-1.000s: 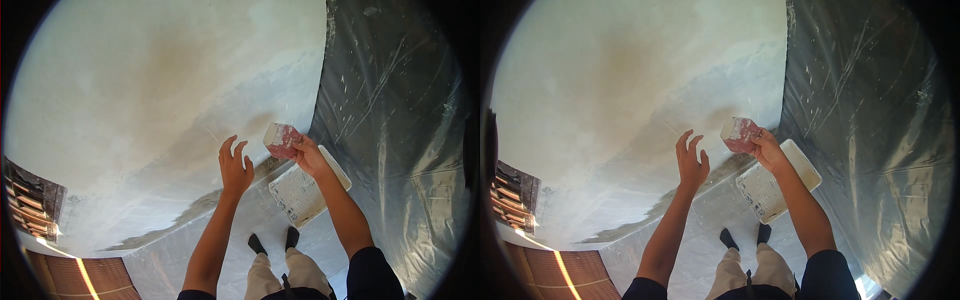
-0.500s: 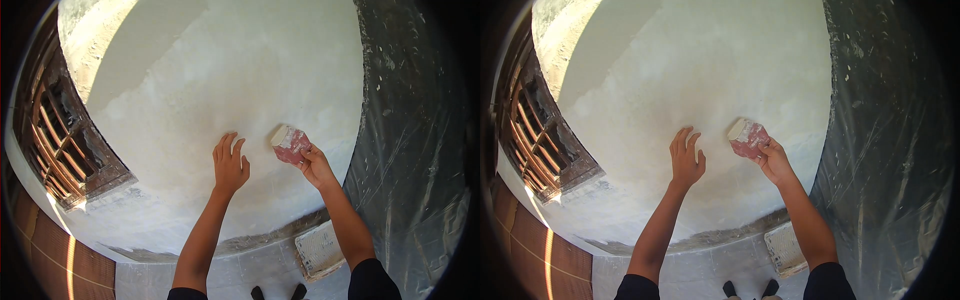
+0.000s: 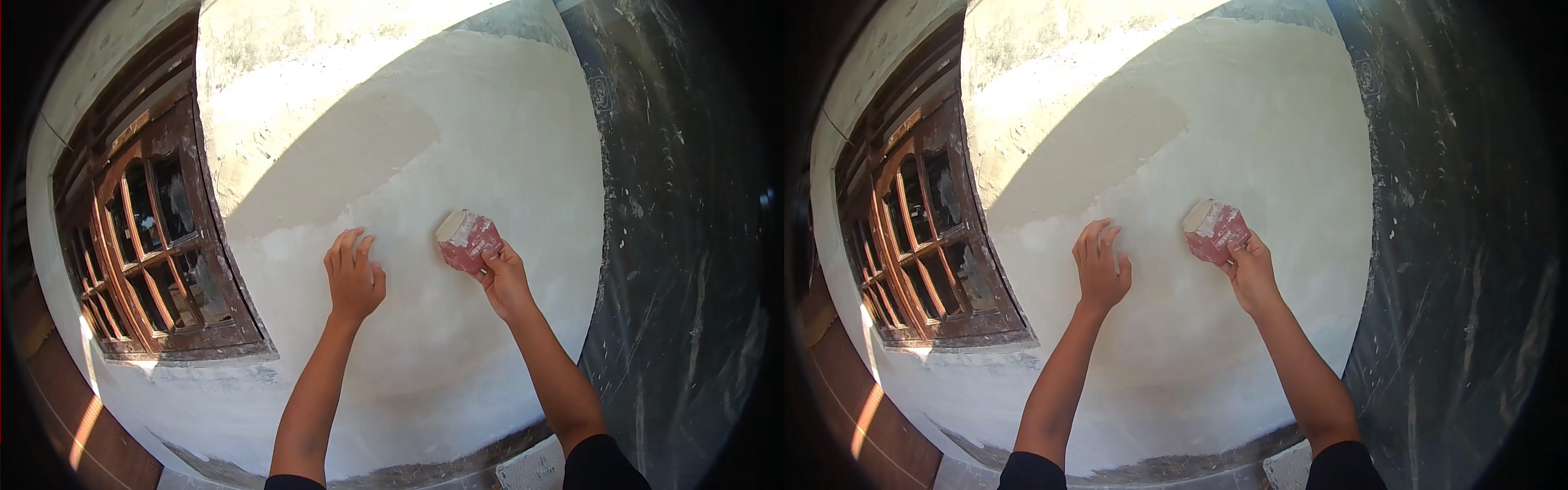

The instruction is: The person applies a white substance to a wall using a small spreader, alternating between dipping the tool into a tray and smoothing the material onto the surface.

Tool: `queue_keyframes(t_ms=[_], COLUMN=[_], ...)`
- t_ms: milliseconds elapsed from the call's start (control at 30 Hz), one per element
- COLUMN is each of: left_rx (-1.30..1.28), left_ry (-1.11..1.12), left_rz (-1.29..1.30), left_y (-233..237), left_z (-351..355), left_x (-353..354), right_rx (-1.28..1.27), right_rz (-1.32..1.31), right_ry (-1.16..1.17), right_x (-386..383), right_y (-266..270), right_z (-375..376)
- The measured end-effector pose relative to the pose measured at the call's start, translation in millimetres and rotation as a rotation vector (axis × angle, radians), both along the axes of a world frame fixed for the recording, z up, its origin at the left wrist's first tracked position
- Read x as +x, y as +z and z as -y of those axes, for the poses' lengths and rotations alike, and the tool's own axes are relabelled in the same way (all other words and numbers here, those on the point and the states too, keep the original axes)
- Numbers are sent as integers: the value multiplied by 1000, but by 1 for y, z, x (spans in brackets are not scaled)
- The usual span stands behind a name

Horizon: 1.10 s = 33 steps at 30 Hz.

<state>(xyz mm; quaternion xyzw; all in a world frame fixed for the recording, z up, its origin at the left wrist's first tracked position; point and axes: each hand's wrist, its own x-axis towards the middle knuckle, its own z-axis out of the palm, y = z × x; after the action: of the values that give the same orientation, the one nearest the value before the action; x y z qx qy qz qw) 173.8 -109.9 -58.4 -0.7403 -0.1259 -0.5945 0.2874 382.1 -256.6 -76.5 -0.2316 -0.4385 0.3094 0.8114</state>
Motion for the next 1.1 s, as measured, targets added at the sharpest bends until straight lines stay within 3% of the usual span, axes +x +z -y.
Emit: queue_keyframes(t_ms=[233, 333, 500, 567, 700, 933, 1033, 1100], left_rx=[176, 266, 340, 335, 306, 290, 285, 283], left_ry=[85, 114, 75, -1, -17, -66, -62, -61], left_rz=[107, 137, 149, 180, 214, 190, 149, 134], left_y=[62, 73, 70, 72, 70, 70, 71, 72], left_z=[-35, -51, -61, -61, -61, -63, -61, -61], left_x=[-28, -32, -33, -33, -34, -34, -35, -33], right_rx=[105, 240, 417, 533, 489, 361, 379, 382], right_rz=[78, 435, 733, 974, 1076, 1181, 1150, 979], right_ry=[-182, -628, -924, -1320, -1554, -1607, -1618, -1624], right_x=[-43, -59, -93, -101, -108, -122, -120, -116], right_y=[41, 47, 43, 41, 26, 3, -5, 1], right_z=[-21, -30, -57, -71, -108, -125, -103, -81])
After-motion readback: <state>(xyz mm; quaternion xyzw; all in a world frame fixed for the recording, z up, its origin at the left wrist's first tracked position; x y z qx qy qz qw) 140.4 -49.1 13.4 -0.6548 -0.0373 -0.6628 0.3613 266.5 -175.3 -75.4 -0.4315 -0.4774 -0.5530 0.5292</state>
